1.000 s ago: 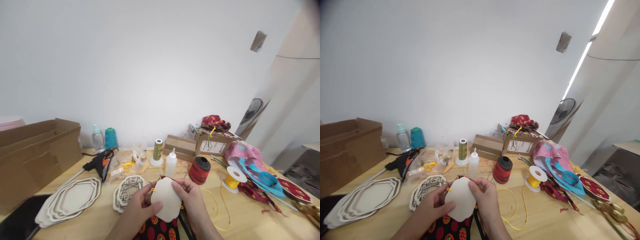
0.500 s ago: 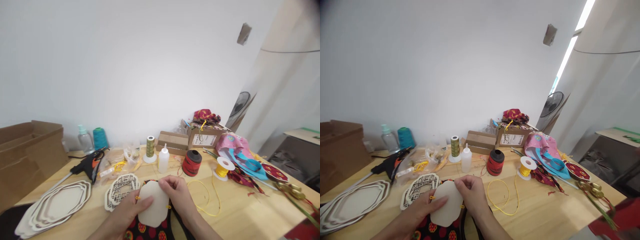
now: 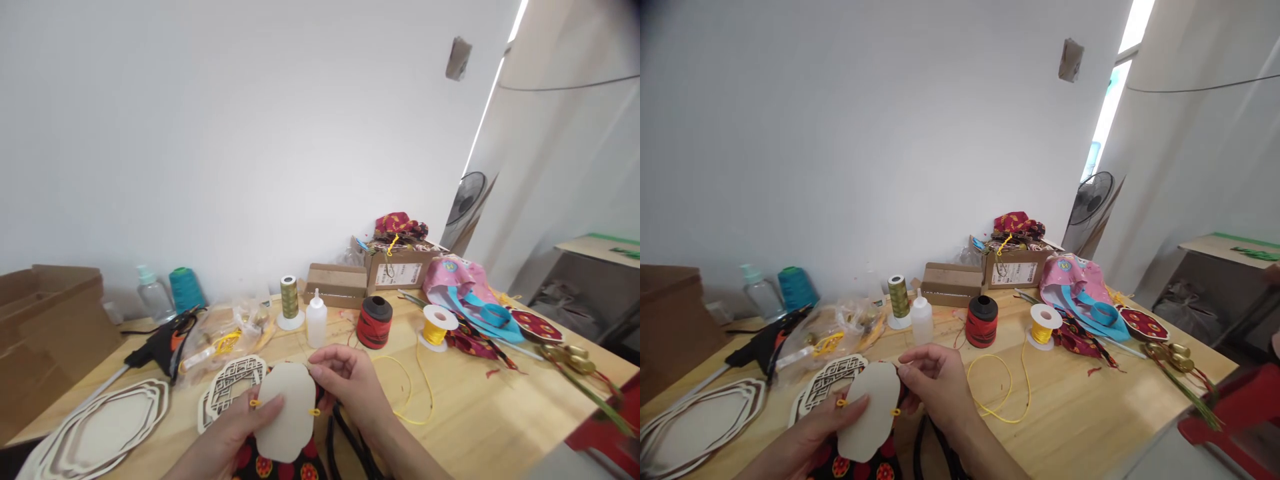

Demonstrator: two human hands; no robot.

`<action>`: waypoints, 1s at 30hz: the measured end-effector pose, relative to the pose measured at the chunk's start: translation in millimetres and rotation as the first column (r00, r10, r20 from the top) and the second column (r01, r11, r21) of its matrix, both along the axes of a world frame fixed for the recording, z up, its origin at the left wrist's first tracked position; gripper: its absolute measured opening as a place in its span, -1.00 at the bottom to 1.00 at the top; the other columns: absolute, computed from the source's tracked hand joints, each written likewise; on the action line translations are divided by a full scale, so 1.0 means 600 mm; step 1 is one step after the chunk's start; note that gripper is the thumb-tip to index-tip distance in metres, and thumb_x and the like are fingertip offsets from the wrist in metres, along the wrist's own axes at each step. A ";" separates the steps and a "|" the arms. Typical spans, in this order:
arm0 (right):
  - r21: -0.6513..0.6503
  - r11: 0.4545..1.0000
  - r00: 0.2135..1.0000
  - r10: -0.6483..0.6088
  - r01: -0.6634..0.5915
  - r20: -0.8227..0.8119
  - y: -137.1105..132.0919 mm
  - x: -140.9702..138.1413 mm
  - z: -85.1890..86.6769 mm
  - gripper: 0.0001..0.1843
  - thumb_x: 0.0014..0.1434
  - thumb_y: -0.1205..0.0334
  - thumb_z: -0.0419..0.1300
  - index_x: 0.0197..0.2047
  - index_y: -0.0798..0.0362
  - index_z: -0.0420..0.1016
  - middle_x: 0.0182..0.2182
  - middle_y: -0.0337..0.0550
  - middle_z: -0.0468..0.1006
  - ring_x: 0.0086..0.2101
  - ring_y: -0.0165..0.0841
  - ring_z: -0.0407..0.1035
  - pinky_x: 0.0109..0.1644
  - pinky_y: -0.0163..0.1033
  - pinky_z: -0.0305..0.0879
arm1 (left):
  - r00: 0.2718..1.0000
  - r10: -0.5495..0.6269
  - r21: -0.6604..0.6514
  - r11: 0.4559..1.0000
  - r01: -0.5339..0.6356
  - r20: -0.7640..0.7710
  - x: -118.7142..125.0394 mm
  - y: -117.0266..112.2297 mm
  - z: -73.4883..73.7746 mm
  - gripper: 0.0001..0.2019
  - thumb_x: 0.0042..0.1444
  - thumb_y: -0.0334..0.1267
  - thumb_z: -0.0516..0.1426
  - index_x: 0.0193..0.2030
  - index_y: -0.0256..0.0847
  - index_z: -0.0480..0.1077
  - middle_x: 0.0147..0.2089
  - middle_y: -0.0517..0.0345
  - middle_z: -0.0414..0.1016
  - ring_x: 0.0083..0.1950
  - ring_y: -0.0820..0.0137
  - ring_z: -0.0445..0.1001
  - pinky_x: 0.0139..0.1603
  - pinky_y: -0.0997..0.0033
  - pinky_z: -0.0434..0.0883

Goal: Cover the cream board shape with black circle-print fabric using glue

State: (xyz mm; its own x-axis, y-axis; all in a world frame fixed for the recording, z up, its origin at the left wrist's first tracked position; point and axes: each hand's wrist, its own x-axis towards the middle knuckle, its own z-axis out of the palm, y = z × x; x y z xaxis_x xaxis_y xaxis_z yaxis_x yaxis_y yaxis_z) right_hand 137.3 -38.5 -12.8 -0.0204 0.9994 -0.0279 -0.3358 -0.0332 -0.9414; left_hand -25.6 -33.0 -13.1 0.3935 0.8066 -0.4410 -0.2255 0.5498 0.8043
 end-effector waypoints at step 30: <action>0.102 0.993 0.987 -0.066 0.052 0.144 0.007 -0.003 -0.022 -0.69 -0.30 0.31 0.35 -0.40 0.09 0.43 -0.49 -0.24 0.50 -0.44 -0.40 0.36 -0.38 -0.33 0.25 | 0.999 -0.018 0.077 0.997 0.015 0.038 0.000 -0.002 0.011 -0.63 -0.07 -0.15 0.17 -0.14 -0.32 0.36 -0.33 0.03 0.56 -0.35 0.30 0.49 -0.37 0.42 0.37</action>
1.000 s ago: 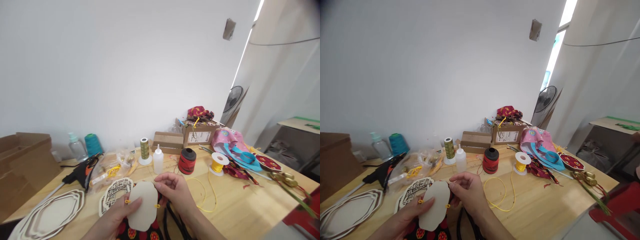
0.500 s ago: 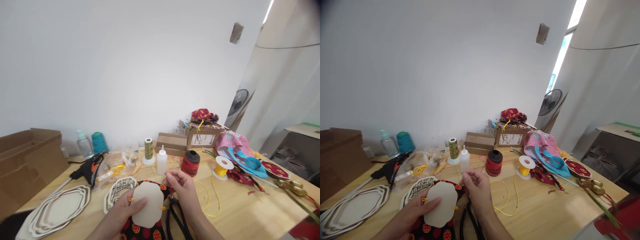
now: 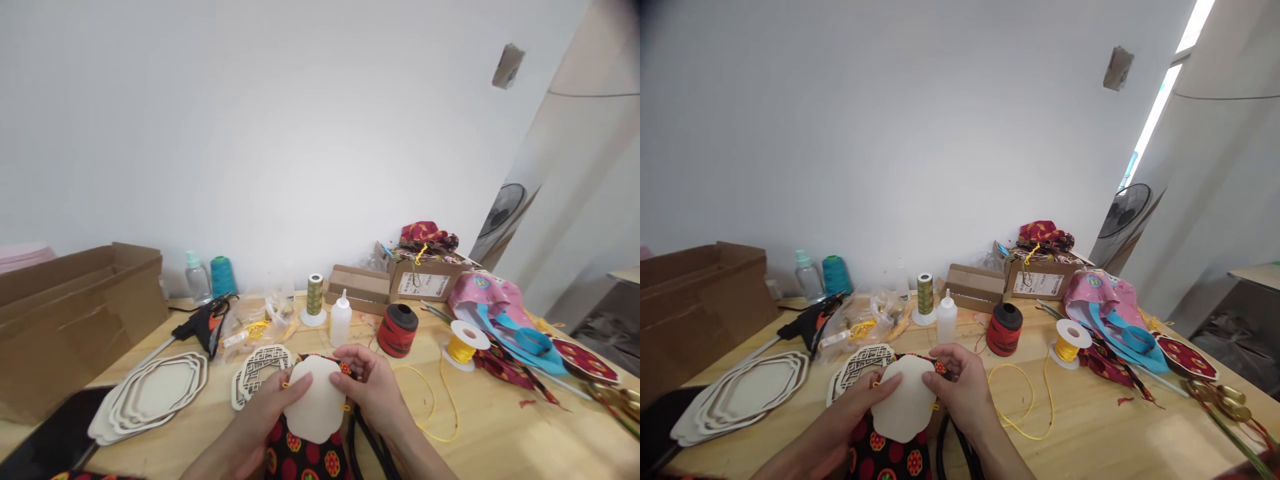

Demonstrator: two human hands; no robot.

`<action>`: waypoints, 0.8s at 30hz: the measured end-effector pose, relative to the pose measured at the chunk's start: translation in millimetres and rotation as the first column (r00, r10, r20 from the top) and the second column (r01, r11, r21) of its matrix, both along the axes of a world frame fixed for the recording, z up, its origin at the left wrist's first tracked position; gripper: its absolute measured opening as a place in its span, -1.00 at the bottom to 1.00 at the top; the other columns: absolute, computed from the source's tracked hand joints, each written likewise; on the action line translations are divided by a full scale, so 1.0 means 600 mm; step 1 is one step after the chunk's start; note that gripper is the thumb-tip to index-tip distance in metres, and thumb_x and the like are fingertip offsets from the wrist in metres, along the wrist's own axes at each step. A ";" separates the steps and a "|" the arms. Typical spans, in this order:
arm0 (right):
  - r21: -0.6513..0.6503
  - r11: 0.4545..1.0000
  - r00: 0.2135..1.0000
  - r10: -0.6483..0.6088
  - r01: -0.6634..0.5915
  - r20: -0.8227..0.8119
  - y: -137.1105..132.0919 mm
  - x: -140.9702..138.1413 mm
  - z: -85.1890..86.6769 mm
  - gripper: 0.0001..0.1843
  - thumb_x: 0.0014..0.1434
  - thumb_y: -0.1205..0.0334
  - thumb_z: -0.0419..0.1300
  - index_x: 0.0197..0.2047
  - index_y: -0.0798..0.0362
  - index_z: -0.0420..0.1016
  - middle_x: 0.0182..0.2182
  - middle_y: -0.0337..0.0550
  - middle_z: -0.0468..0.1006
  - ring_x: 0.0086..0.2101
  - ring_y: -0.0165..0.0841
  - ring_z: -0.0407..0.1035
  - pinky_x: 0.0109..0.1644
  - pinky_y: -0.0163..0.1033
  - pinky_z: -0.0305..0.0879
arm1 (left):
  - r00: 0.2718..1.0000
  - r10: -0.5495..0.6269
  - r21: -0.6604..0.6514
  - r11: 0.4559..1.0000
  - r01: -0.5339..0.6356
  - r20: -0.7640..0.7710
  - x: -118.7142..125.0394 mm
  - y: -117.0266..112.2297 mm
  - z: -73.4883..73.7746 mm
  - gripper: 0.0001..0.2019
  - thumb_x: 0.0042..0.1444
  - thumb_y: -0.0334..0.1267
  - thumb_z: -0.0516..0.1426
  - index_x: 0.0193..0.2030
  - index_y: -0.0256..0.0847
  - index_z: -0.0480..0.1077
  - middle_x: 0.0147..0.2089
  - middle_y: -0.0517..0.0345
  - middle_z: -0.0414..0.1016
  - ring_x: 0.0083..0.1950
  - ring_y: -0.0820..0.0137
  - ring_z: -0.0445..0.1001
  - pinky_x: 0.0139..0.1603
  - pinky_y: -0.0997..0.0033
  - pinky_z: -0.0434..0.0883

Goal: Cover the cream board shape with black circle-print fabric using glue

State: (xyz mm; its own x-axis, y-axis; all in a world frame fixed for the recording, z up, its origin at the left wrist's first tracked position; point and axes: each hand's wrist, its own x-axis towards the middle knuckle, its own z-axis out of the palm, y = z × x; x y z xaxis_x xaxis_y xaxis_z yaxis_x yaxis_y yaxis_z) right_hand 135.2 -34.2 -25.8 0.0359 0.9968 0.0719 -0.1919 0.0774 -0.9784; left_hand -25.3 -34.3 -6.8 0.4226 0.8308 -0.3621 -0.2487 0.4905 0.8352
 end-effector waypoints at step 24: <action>-0.142 0.990 0.265 0.143 -0.022 0.954 -0.091 0.083 0.024 -0.69 -0.25 0.34 0.19 -0.31 0.02 0.41 -0.41 -0.18 0.48 -0.41 -0.32 0.34 -0.35 -0.32 0.19 | 0.999 -0.027 0.146 0.989 0.023 0.022 -0.003 0.009 -0.015 -0.56 -0.25 -0.22 0.26 -0.17 -0.30 0.34 -0.35 0.04 0.56 -0.33 0.22 0.49 -0.34 0.33 0.38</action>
State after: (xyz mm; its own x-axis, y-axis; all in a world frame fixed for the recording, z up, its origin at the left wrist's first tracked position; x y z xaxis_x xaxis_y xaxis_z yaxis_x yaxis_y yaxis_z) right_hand 185.2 -88.8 -11.3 -0.0821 0.9927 -0.0888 0.8907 0.0331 -0.4534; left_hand -27.2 -28.8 -15.8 0.4509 0.8631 -0.2276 -0.2590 0.3705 0.8920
